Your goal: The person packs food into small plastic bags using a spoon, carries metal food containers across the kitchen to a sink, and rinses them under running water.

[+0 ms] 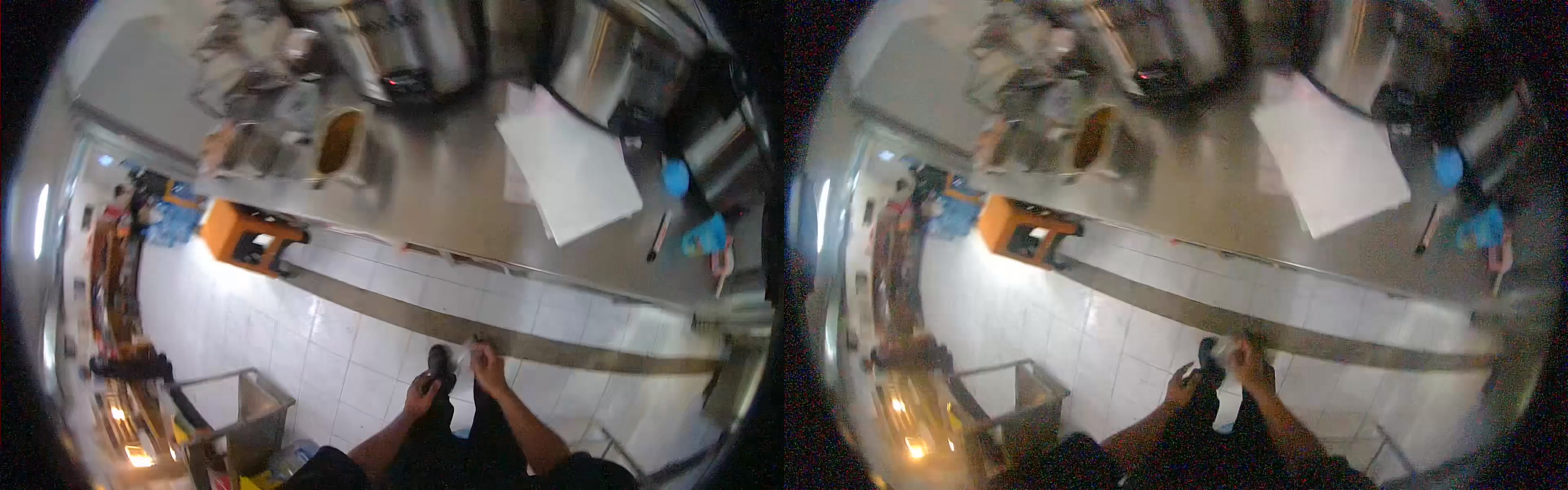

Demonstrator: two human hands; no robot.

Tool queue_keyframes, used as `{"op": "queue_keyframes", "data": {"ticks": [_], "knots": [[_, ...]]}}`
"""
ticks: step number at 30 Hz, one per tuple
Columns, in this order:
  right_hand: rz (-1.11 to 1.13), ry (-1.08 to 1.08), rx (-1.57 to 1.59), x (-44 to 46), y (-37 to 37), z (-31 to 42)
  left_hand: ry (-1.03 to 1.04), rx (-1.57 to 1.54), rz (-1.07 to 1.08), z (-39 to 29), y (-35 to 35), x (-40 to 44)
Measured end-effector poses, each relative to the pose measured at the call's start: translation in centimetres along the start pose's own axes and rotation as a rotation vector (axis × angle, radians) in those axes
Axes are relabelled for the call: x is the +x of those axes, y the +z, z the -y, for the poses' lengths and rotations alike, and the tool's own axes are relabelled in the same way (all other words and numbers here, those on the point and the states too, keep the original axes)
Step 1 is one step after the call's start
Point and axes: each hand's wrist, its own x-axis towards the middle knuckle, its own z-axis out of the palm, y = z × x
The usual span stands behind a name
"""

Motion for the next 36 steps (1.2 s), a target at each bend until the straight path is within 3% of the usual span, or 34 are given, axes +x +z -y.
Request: {"op": "queue_keyframes", "data": {"ticks": [2, 3, 4, 5, 7, 9, 10, 14, 15, 16, 17, 19, 20, 23, 26, 32, 36], "knots": [[0.231, -0.211, -0.025, -6.5, -2.5, 11.3, -0.139, -0.686, 0.237, -2.4, -1.9, -0.8], [0.254, -0.183, -0.076, -8.6, -1.8, 11.6, -0.191, -1.030, 0.388, -3.5, -2.7, -1.2], [0.261, -0.182, -0.015, -10.3, -2.4, 15.6, -0.090, -0.950, 0.493, -12.7, -5.5, -5.4], [0.268, -0.178, 0.036, -11.8, -3.1, 19.4, -0.027, -0.471, 0.563, -13.1, -7.6, -6.1], [0.274, -0.239, 0.048, -12.6, -2.3, 19.8, -0.017, -0.196, 0.525, -14.8, -8.8, -8.5], [0.277, -0.274, 0.018, -13.4, -2.1, 22.1, -0.027, -0.305, 0.452, -20.3, -12.0, -11.6], [0.273, -0.286, -0.023, -12.7, -2.1, 23.9, 0.097, -0.171, 0.426, -18.5, -12.8, -10.5], [0.159, -0.464, -0.198, -10.6, 0.0, 27.8, 0.107, -0.395, 0.330, -19.6, -17.2, -10.7], [0.133, -0.508, -0.238, -9.7, 1.7, 29.6, 0.159, -0.357, 0.219, -19.4, -18.6, -10.5], [-0.095, -0.714, -0.395, -10.4, 3.5, 33.5, 0.201, -0.321, 0.097, -19.0, -20.0, -10.2], [-0.116, -0.818, -0.407, -10.4, 5.5, 35.2, 0.231, -0.285, -0.024, -18.6, -21.4, -10.0], [-0.177, -0.998, -0.407, -10.6, 9.5, 37.3, 0.170, -0.517, -0.178, -20.0, -25.3, -11.4], [-0.166, -1.090, -0.348, -10.6, 11.4, 38.3, 0.163, -0.618, -0.218, -20.4, -26.9, -11.9], [0.256, -1.194, -0.321, -11.3, 18.0, 43.6, 0.222, -0.886, -0.240, -17.8, -31.9, -12.0], [0.253, -1.166, -0.277, -10.4, 23.9, 46.0, 0.222, -1.153, -0.214, -18.3, -38.0, -13.6], [0.302, -1.295, -0.476, -7.6, 30.2, 51.3, 0.381, -1.043, -0.272, -15.7, -45.5, -11.3], [0.506, -0.909, -0.475, -4.3, 31.8, 53.9, 0.253, -0.685, -0.361, -18.8, -49.5, -7.9]]}}
